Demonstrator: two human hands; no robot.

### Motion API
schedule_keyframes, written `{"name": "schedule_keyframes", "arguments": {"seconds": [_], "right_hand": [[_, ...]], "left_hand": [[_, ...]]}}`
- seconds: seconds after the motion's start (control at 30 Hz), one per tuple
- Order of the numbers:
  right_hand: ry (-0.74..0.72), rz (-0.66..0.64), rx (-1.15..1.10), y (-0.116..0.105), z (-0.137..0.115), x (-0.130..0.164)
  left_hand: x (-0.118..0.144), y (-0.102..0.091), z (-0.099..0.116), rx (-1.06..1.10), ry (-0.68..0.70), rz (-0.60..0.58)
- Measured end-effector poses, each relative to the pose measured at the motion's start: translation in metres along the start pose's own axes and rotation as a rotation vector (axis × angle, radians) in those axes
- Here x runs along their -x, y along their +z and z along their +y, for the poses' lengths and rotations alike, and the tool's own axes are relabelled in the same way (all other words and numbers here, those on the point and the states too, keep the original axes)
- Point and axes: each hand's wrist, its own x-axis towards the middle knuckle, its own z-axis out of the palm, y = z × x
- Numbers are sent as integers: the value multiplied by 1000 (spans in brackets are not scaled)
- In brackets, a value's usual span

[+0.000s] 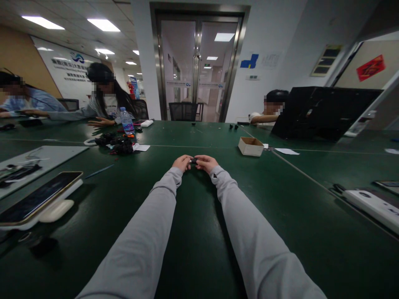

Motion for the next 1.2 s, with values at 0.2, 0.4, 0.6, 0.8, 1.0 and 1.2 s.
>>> {"name": "schedule_keyframes", "arguments": {"seconds": [0.2,0.4,0.6,0.8,1.0,1.2], "right_hand": [[-6,-6,-3,0,0,0],[0,-6,139,0,0,-1],[-54,4,478,13,2,2],[-18,-65,341,25,-11,16],[18,-34,424,-8,-23,50],[61,125,474,-99,-62,134]], "left_hand": [[1,0,2,8,-11,-3],[-3,1,-4,58,19,14],[-5,5,-17,-121,157,70],[7,17,-5,-465,135,81],[68,21,12,-397,218,-291],[168,-62,35,-695,319,-453]]}}
